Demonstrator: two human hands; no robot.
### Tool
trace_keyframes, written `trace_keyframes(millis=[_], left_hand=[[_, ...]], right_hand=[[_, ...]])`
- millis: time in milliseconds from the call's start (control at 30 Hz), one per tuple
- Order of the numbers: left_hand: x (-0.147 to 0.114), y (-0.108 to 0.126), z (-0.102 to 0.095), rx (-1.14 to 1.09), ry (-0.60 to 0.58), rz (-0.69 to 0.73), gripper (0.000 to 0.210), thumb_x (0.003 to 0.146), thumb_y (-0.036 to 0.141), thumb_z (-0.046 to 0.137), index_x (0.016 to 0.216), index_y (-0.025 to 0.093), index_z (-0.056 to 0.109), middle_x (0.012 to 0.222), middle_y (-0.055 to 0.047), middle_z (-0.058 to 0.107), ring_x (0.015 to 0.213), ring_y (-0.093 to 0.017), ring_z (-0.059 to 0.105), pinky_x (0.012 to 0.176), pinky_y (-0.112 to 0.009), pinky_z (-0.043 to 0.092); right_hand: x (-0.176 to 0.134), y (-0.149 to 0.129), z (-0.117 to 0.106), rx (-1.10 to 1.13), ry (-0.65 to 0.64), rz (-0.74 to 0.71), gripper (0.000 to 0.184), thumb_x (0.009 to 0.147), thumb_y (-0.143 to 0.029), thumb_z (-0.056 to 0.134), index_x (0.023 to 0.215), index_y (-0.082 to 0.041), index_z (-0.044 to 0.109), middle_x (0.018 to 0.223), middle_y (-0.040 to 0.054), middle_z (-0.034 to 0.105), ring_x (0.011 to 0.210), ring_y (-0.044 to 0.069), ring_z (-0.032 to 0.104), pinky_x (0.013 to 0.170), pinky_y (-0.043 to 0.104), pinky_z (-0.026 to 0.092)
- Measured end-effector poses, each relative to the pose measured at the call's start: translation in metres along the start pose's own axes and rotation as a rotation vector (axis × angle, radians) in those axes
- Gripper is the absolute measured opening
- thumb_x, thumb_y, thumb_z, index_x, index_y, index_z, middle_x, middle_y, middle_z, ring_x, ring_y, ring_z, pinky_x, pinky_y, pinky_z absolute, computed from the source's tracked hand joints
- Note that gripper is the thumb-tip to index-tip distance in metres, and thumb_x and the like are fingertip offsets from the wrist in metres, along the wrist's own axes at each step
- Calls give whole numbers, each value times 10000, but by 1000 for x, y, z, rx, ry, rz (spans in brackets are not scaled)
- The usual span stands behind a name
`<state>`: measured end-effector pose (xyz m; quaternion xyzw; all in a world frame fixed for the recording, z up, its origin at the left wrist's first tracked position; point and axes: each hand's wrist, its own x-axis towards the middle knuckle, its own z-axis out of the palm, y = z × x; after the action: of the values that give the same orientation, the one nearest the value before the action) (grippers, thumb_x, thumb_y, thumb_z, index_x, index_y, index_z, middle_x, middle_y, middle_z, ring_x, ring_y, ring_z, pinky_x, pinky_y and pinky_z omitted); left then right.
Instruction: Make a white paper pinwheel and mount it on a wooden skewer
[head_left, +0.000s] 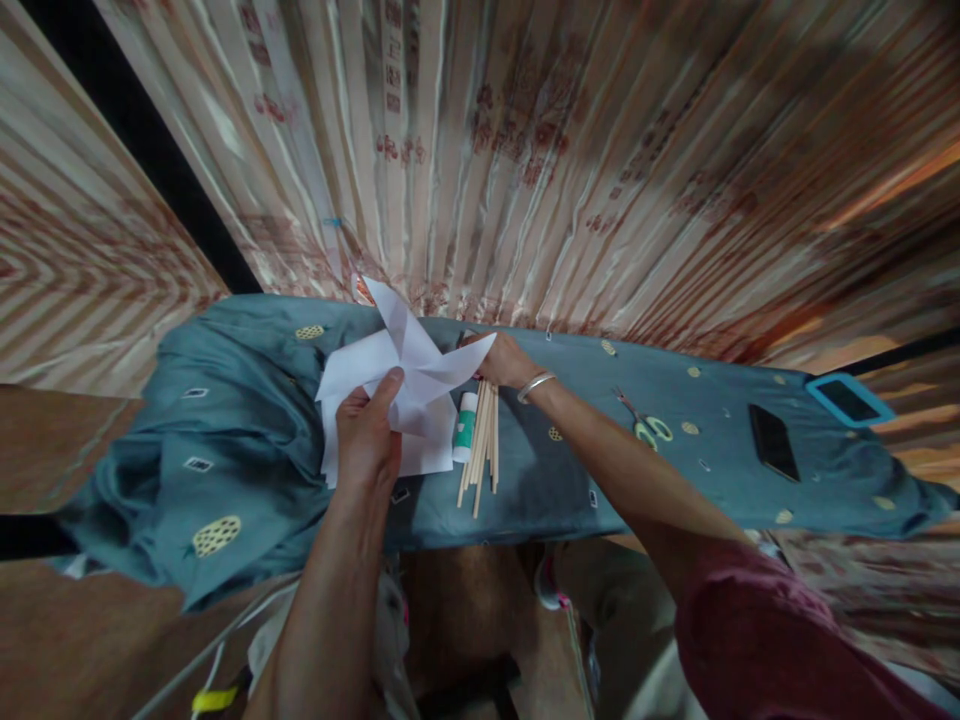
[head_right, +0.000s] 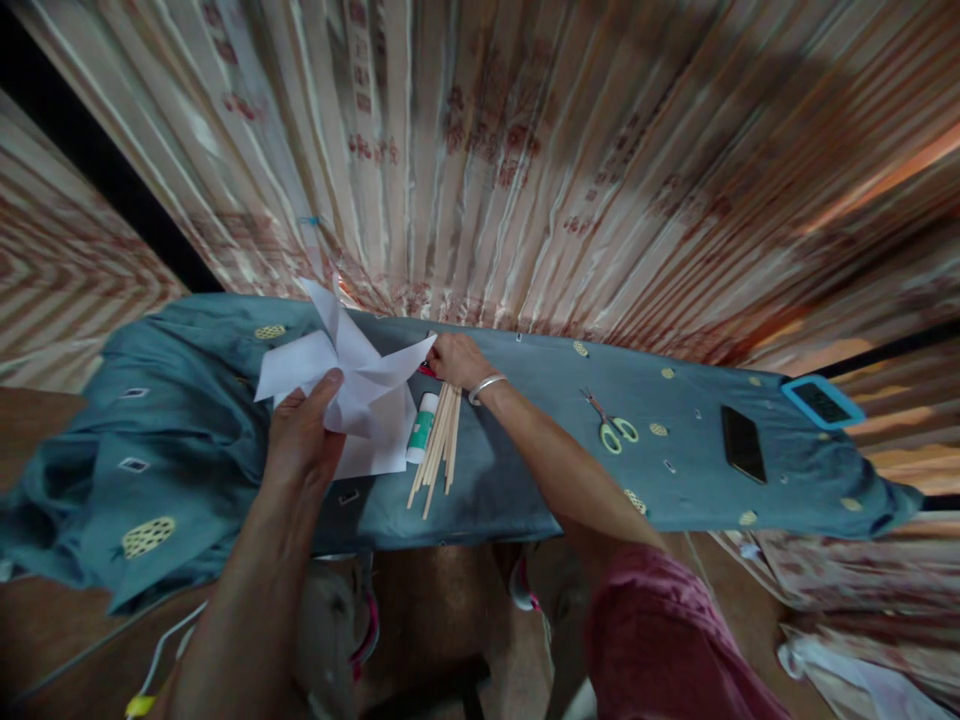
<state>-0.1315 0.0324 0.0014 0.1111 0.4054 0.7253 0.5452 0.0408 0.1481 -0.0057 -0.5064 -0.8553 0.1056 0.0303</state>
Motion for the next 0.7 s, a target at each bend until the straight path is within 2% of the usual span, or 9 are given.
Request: trace_keyframes(millis=[133,233,300,333,400,567,633,700], left_hand=[[1,-1,1,30,-4,33,218,547,213,842,691,202,679,758,-10,751,793,-217,719,745,-309,570],[0,-2,5,40,4,34,188,564,202,822,683,196,677,717,3,735,752,-198,714,749,-299,568],[-2,-4,9,43,-1,6,182,559,190,821,684,182,690,701,3,729,719,-187,709,743,-290,566],[-3,-6,11,43,-8,-8,189,549,187,826,688,175,699,702,1,731,700,-181,705,732,-285,565],[-5,-13,15,41,-30,-18,225,514,190,843,699,163,717,711,-4,740,655,-165,691,696,-273,563],[-14,-42,26,124,-100,40,242,484,235,855,667,144,726,676,-2,735,577,-126,641,599,-232,520],[-18,-53,31,198,-124,59,212,498,245,847,631,139,719,626,3,712,542,-109,608,560,-213,486],[-21,-62,34,258,-151,68,201,510,256,843,616,139,718,598,3,696,521,-100,581,534,-205,461]], right_hand=[[-8,7,6,363,171,110,149,778,-166,617,900,-133,697,799,39,742,741,161,666,687,251,491],[-31,9,11,727,278,177,194,738,-298,705,885,-172,693,732,0,730,660,130,657,660,246,518],[-56,6,13,1282,343,257,230,630,-314,798,807,-196,711,724,-5,734,643,119,655,651,235,521],[-70,4,14,1461,357,272,238,600,-311,819,793,-208,724,730,-14,738,644,107,653,659,223,526],[-96,-1,15,1662,385,303,240,571,-280,843,785,-223,751,717,-30,738,615,86,639,643,195,530],[-137,-6,20,1821,456,366,219,563,-263,867,758,-236,772,674,-44,728,579,68,625,603,163,527],[-146,0,23,1780,463,379,204,576,-266,856,763,-243,779,707,-33,744,603,81,636,630,186,533],[-154,11,28,1641,451,382,185,590,-268,841,765,-246,784,751,-20,761,642,99,653,669,217,536]])
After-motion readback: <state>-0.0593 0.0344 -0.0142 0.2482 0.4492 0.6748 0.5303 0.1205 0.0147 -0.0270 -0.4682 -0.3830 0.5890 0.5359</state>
